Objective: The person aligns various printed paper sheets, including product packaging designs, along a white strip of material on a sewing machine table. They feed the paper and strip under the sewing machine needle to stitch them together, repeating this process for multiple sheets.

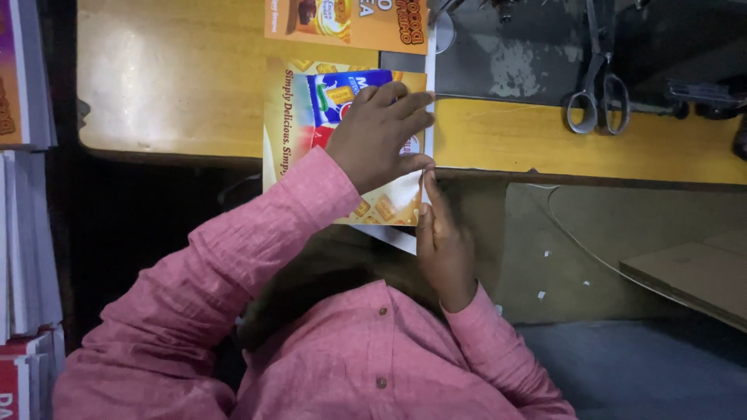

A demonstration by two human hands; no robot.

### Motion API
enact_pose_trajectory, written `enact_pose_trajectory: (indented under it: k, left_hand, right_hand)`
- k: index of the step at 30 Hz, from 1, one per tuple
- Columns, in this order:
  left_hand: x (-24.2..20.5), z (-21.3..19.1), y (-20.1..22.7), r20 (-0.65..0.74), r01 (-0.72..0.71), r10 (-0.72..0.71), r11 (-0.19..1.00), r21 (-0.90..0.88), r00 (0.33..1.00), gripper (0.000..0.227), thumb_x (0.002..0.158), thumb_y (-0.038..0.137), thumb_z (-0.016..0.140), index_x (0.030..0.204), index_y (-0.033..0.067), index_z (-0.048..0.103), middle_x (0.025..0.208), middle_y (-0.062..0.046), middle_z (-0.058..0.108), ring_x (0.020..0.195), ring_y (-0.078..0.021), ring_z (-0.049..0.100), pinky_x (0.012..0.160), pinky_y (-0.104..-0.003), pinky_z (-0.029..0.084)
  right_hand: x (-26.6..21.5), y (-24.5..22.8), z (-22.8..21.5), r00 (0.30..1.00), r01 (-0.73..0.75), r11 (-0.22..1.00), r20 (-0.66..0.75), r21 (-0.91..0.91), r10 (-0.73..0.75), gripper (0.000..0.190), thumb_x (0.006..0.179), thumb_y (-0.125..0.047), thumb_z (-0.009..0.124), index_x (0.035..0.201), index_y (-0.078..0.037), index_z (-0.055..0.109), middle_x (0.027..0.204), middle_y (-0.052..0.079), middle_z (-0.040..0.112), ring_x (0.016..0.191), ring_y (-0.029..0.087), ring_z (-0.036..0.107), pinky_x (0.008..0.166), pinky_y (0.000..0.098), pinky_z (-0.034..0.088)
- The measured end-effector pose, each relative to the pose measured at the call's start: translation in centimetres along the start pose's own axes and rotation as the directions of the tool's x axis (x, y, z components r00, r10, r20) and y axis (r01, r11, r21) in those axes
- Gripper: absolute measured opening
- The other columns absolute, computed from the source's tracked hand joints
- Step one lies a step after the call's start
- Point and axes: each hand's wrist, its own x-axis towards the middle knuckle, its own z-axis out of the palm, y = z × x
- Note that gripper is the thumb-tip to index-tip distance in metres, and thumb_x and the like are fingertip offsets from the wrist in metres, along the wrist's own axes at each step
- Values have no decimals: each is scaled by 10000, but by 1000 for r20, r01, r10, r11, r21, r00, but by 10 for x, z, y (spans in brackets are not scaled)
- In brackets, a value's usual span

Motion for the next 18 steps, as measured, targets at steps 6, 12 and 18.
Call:
enact_pose_trajectory:
  k: [6,12,18]
  left_hand:
    - [12,-4,-7,6,8,-8,1000,-14,1000,590,902,639,817,1275,189,735,1363,-61,698,1244,-328,586,1009,-505,477]
    - [26,-18,-9,199,62,-69,997,42,978,597,972,586,766,1386,160,716,1531,-63,629,1328,-343,552,1067,-552,446]
    - [35,-18,-15,174,89,-98,994,63,980,534,977,560,779,1336,166,746,1534,-77,634,1350,-363,563,1088,-544,443]
  right_hand:
    - [11,-10,-8,1000,-24,999,-2,-48,24,473,1140,-253,456,1606,-265,538,1315,200,760,1156,484,701,868,689,585]
    - [27,7,-4,991,128,984,40,-121,-124,510,1146,-253,390,1646,-156,429,1645,63,575,979,396,777,685,483,565]
    - [42,-5,-9,992,121,989,56,-88,-117,493,1145,-248,386,1610,-105,470,1594,150,610,1185,402,744,830,485,585]
